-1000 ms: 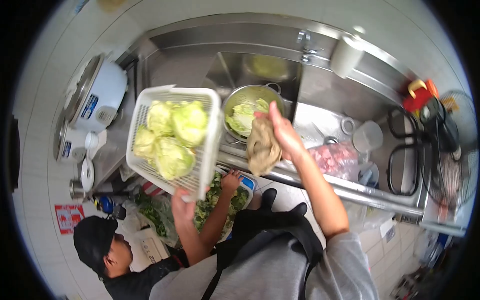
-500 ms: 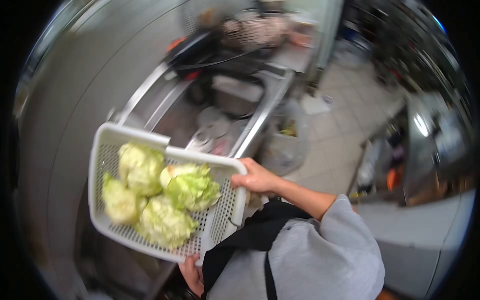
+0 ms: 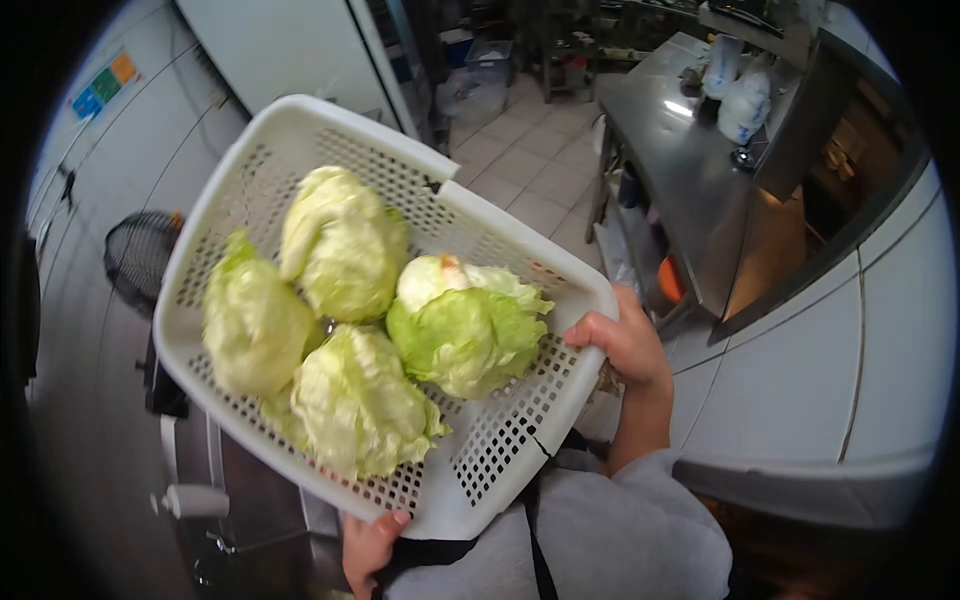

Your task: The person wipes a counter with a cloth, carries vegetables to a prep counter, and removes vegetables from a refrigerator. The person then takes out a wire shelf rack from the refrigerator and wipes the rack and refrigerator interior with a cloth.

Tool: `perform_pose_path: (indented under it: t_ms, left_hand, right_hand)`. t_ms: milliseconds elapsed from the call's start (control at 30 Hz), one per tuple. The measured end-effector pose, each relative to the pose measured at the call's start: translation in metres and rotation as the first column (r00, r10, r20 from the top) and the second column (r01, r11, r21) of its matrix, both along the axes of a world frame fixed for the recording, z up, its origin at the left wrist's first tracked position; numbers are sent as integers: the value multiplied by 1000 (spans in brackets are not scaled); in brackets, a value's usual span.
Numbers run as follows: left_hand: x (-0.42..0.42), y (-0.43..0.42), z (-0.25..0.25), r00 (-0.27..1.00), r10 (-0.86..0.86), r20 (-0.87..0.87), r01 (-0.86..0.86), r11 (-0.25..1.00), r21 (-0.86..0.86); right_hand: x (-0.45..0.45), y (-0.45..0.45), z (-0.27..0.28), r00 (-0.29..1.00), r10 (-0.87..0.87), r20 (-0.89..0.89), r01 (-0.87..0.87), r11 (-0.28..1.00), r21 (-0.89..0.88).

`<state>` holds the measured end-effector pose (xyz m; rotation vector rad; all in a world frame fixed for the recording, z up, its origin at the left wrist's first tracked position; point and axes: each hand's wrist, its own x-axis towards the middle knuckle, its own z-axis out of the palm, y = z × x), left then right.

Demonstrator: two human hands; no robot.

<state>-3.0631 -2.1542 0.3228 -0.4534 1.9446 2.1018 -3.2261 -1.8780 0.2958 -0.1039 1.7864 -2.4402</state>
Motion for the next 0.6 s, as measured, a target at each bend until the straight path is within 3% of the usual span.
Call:
perform_pose_path:
  t_ms: [67, 200, 300, 367, 533, 600]
  left_hand:
    - [-55, 12, -7, 995, -89, 45, 93, 992, -88]
    - [-159, 38, -22, 980, -200, 24, 198, 979, 40]
    - [-237, 61, -48, 967, -254, 2, 254, 967, -1]
    - [-299, 76, -69, 924, -382, 24, 381, 924, 36]
    - [-488, 141, -124, 708, -706, -15, 700, 699, 146]
    - [-569, 188, -134, 677, -732, -72, 732, 662, 161]
  right_hand:
    - [-20, 25, -1, 996, -84, 28, 84, 996, 11]
    - [-60, 61, -17, 949, -269, 166, 265, 963, 48]
    - [-99, 82, -41, 881, -406, 242, 395, 914, 94]
    - [-127, 103, -60, 807, -514, 290, 496, 857, 141]
    - [-224, 159, -87, 657, -736, 161, 693, 674, 256]
    - [-270, 188, -104, 578, -809, 111, 749, 579, 322]
